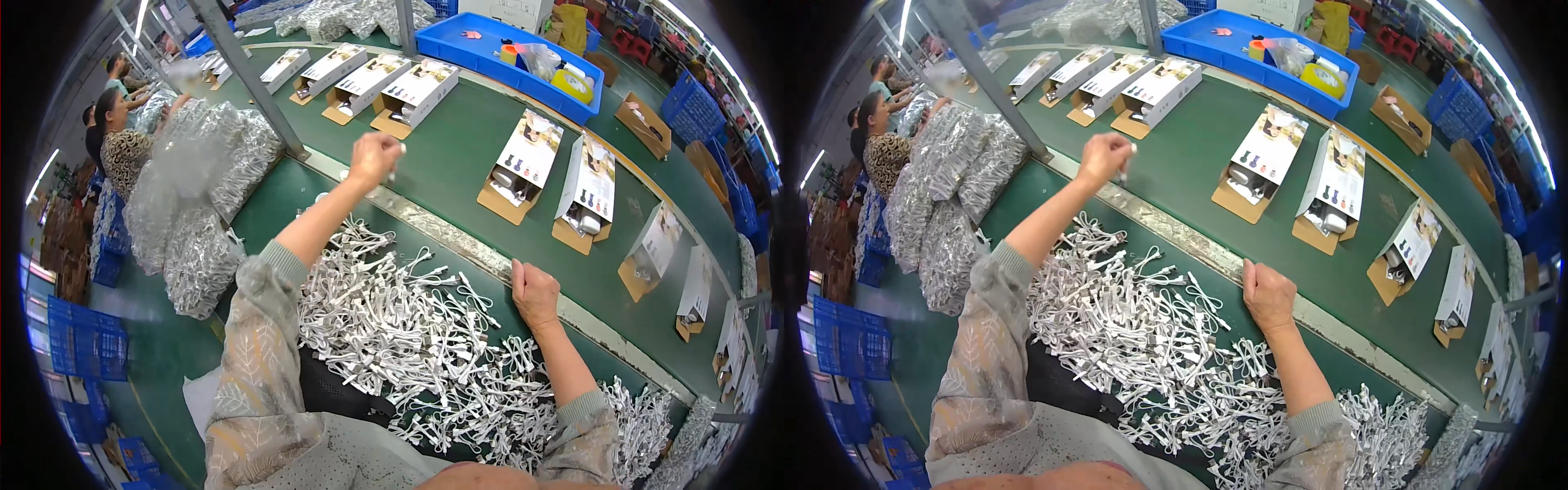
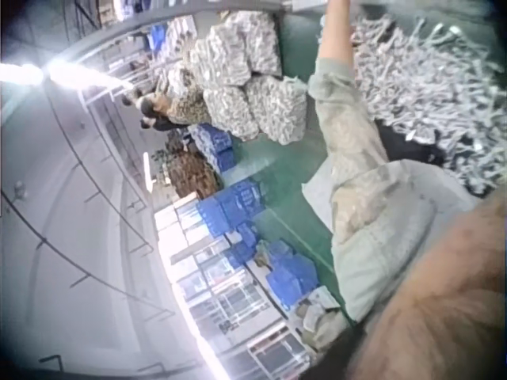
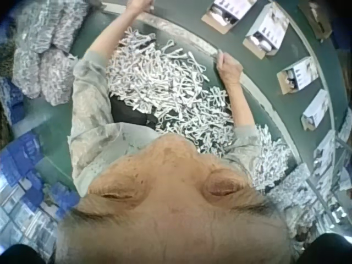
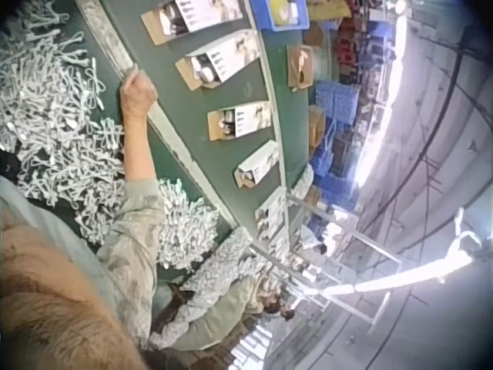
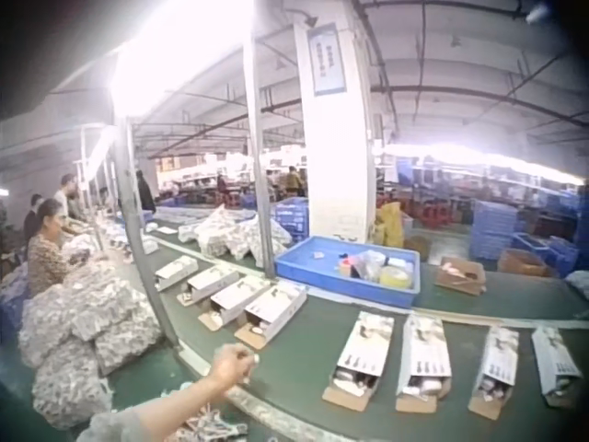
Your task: The person takes white cables from a pile and places them into product boxes on a conveyor belt by hand.
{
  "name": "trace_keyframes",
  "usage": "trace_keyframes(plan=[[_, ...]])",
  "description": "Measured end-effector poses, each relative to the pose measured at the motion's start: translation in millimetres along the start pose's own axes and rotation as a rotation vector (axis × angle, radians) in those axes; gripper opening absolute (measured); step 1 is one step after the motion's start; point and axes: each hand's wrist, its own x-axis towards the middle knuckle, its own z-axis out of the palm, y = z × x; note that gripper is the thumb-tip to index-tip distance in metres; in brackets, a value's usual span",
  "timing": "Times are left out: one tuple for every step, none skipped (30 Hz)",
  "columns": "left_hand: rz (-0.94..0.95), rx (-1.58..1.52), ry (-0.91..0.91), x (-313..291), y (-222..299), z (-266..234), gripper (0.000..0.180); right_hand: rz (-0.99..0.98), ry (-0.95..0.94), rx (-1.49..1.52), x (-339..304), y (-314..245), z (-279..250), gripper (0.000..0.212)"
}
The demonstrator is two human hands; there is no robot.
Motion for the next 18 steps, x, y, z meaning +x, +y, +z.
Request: trace_keyframes(plan=[[0.006,0.073,0.046,16.5,-8.0,5.0,0.017,0.008,-0.006,0.01,-0.1,0.0,1.1,0.032],[0.013,0.145,0.091,34.4,-16.1,11.5,0.017,0.016,-0.012,0.006,0.2,0.8,1.9,0.032],[0.002,0.197,0.163,52.4,-27.9,19.7,0.017,0.003,-0.016,0.009,0.6,-1.1,3.0,0.032],[-0.005,0.258,0.234,67.8,-33.7,27.9,0.017,-0.007,-0.015,0.019,-0.1,-1.1,3.0,0.032],[-0.042,0.272,0.236,79.0,-32.4,34.2,0.017,0.004,-0.021,0.011,-1.2,-0.1,2.4,0.032],[-0.072,0.267,0.219,87.2,-32.5,41.3,0.018,0.015,-0.034,0.016,-2.1,0.6,1.9,0.032],[-0.1,0.263,0.204,96.4,-33.8,47.5,0.02,0.023,-0.046,0.022,-1.7,0.4,1.4,0.031],[-0.12,0.238,0.205,103.3,-36.0,54.7,0.02,0.03,-0.05,0.014,-1.2,-0.8,0.8,0.031],[-0.131,0.226,0.199,108.9,-39.2,61.0,0.02,0.035,-0.054,0.043,-0.8,-2.7,0.4,0.033],[-0.141,0.211,0.187,112.2,-37.3,69.0,0.021,0.045,-0.059,0.068,-1.1,-2.4,-0.3,0.035],[-0.129,0.222,0.179,111.6,-32.9,75.1,0.02,0.055,-0.066,0.059,-1.5,-1.8,0.0,0.035],[-0.053,0.154,0.177,111.8,-36.8,85.3,0.019,0.064,-0.072,0.059,-1.9,-1.2,1.1,0.034],[0.02,0.093,0.188,113.6,-43.6,87.4,0.018,0.063,-0.078,0.07,-0.1,-3.7,2.0,0.034],[-0.101,-0.185,0.034,118.1,-49.8,86.1,0.022,0.059,-0.088,0.077,1.8,-6.0,3.3,0.034],[-0.102,-0.329,-0.013,117.0,-59.3,83.2,0.025,0.044,-0.085,0.079,4.1,-8.6,5.4,0.034],[-0.105,-0.486,-0.083,110.9,-54.7,89.6,0.027,0.049,-0.086,0.064,3.4,-5.5,5.5,0.034],[-0.065,-0.501,-0.107,104.7,-49.0,87.5,0.029,0.027,-0.086,0.01,2.9,-2.2,5.9,0.034],[0.071,-0.416,-0.047,93.9,-45.3,84.1,0.027,0.034,-0.09,0.015,4.3,-2.2,5.1,0.034]])
